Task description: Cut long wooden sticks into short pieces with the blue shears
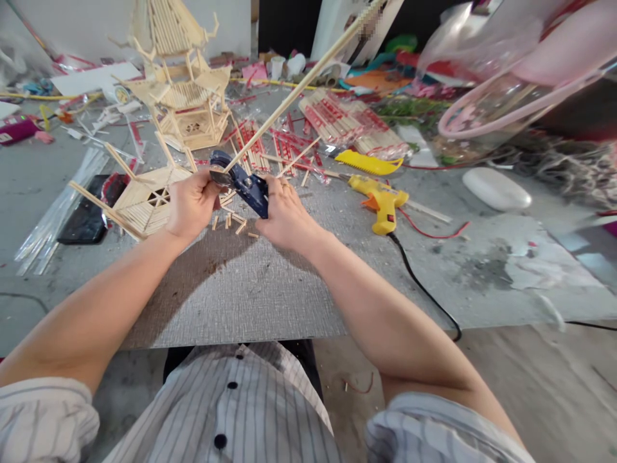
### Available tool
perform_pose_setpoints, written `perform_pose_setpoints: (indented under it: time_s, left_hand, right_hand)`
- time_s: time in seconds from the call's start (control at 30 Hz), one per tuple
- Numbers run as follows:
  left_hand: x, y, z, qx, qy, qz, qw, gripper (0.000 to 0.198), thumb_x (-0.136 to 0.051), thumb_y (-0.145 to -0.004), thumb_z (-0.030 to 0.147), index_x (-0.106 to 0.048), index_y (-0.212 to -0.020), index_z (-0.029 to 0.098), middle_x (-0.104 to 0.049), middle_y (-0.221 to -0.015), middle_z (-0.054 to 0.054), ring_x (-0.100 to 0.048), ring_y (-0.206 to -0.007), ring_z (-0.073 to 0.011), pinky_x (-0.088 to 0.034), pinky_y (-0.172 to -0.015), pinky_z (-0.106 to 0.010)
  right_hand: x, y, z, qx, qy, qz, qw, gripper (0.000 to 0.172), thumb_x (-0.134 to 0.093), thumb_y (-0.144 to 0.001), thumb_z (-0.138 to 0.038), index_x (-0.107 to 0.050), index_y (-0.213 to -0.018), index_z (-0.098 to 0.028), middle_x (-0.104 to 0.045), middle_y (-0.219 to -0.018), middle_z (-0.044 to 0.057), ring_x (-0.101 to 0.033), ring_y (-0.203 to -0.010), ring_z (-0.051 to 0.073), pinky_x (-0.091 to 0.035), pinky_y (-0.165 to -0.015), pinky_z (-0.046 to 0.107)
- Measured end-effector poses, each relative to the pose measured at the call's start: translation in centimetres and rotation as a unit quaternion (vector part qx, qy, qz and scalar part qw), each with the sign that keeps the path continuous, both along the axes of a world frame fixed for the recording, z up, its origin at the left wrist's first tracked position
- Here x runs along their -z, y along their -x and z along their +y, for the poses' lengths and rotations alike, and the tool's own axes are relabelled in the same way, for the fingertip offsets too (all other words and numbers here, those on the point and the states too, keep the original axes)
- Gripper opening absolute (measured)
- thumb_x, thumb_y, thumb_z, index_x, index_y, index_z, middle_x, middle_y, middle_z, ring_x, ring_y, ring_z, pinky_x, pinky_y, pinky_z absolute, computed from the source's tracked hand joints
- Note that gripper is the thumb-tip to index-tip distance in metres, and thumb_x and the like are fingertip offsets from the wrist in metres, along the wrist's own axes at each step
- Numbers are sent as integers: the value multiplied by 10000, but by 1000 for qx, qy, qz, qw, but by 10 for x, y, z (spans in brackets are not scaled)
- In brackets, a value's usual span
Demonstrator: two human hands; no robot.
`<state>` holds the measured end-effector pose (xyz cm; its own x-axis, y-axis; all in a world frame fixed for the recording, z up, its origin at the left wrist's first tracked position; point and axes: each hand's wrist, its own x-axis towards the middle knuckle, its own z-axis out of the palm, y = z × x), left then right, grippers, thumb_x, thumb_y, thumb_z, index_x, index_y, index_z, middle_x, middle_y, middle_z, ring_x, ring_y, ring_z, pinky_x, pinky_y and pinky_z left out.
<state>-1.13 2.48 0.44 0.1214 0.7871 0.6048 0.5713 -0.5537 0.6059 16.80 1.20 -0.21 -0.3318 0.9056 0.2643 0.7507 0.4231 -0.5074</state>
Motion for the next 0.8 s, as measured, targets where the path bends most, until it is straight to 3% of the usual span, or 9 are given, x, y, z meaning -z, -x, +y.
perform_pose_setpoints:
  time_s: [0.17, 0.43, 0.8]
  left_hand:
    - [-2, -2, -3, 13, 4, -19, 1000, 207, -464, -852, 275, -626, -749, 201, -611, -605, 7, -586, -600, -91, -423, -523, -200]
    - [-2, -1, -1, 38, 46, -57, 997, 255, -460, -851, 279, -558, -634, 188, -473, -460, 49, -435, -388, -50, -373, -437, -196]
    - [-11, 1, -4, 55, 13, 34, 998, 308, -408, -867, 292, -486, -586, 192, -483, -507, 7, -485, -524, -99, -398, -530, -232]
  right_hand:
    - [2, 2, -2, 41, -49, -16, 998, 684, -501, -604, -201, -316, -1261, -149, -453, -1212, 178, -413, -1154, 333, -334, -950, 521]
    - [2, -1, 0, -7, -55, -20, 998, 693, -493, -591, -192, -340, -1266, -143, -482, -1229, 161, -433, -1162, 316, -349, -958, 501]
    - [1, -4, 1, 52, -45, -45, 997, 628, -534, -606, -272, -455, -1215, -140, -561, -1133, 159, -530, -1017, 314, -432, -837, 467]
